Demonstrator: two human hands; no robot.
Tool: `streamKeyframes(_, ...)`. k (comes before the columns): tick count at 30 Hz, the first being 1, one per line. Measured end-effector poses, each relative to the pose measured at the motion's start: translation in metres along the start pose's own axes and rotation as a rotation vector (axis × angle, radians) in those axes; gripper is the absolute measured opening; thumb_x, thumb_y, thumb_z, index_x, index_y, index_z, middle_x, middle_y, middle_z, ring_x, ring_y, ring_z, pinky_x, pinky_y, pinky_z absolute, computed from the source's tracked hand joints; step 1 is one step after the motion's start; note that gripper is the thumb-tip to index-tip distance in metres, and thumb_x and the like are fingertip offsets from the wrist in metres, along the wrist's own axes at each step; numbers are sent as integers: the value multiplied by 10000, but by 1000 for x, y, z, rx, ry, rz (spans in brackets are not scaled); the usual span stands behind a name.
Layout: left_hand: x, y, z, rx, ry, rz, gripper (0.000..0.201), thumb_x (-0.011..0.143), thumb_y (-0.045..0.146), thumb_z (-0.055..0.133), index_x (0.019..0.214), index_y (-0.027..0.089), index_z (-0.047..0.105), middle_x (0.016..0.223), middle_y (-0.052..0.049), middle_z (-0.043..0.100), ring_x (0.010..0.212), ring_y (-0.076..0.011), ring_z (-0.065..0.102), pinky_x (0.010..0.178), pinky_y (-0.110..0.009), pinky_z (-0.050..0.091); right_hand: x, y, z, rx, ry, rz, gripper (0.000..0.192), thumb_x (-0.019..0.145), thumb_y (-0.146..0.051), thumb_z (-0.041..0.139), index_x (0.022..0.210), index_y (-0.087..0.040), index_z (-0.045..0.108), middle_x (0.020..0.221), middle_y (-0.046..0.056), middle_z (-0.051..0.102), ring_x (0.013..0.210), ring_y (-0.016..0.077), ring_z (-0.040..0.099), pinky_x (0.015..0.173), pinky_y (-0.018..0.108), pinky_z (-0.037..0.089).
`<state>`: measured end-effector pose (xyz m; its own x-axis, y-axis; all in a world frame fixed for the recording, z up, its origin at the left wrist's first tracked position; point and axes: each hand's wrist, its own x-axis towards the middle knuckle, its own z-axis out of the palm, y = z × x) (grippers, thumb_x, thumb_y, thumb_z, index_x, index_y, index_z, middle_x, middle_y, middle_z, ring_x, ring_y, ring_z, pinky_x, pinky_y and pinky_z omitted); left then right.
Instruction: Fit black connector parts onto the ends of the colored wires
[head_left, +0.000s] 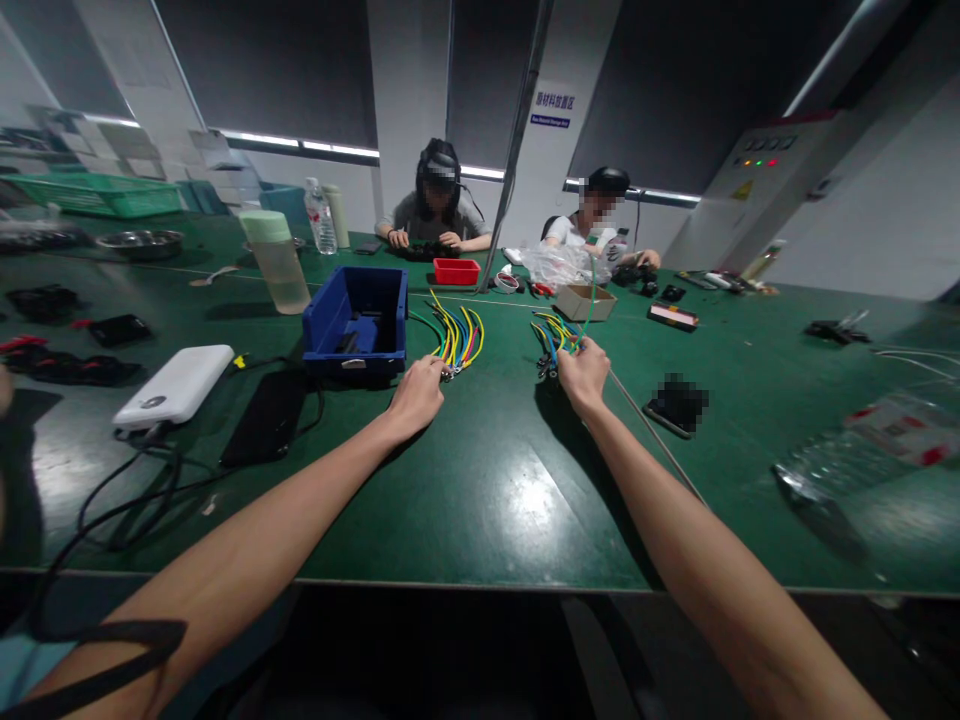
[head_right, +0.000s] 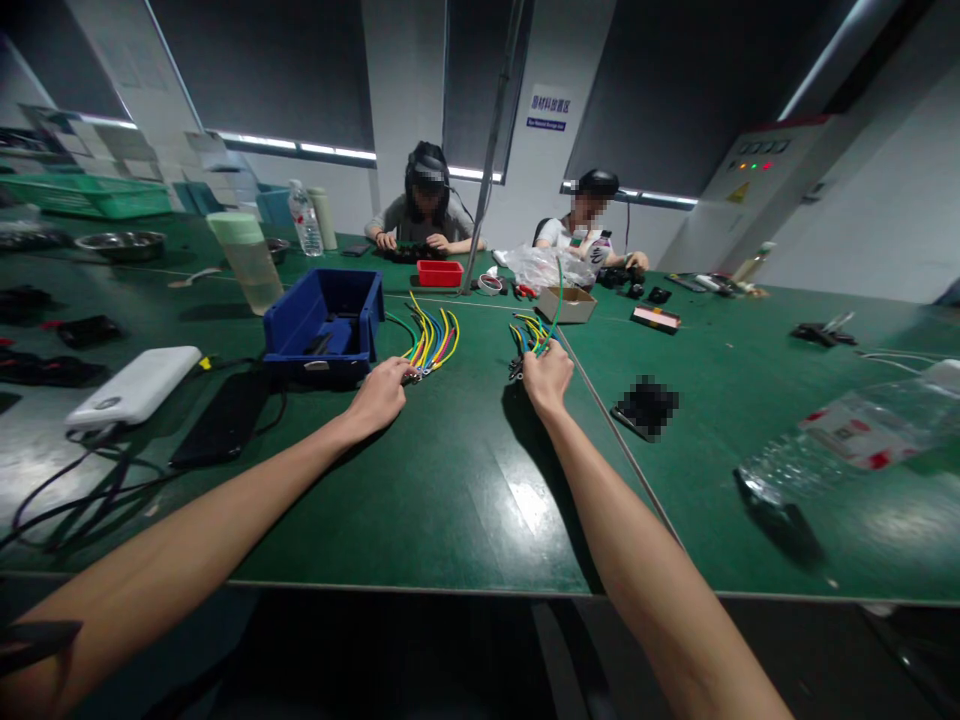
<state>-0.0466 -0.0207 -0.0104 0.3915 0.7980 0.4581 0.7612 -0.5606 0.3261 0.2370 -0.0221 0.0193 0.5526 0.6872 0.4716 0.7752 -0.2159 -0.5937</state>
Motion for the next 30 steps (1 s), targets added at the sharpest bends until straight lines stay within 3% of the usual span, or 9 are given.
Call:
streamKeyframes(14, 1, -2, -2, -87, 65, -22, 445, 672, -94, 403, 946, 153, 651, 981, -70, 656, 938, -194, 611, 862, -283, 475, 1, 1, -7, -307, -222, 25, 291, 762, -259, 489, 931, -126, 685, 918, 194, 694, 892, 307, 654, 695, 311, 437)
streamKeyframes(23, 1, 0, -1, -108, 102, -56, 389, 687, -76, 421, 882, 156, 665, 920, -63, 676, 876, -183, 622, 815, -273, 478, -5, -4, -8, -404, -329, 7, 315, 811, -239, 447, 1034, -134, 642, 1022, 202, 667, 974, 318, 637, 738, 349, 464)
streamKeyframes(30, 1, 0, -2, -122, 99, -78, 375, 688, -69, 430, 874, 153, 668, 903, -64, 674, 852, -179, 622, 802, -272, 480, -7, -2, -7, -389, -347, -11, 374, 874, -383, 449, 1172, -191, 568, 1092, 169, 644, 1043, 302, 604, 811, 383, 459)
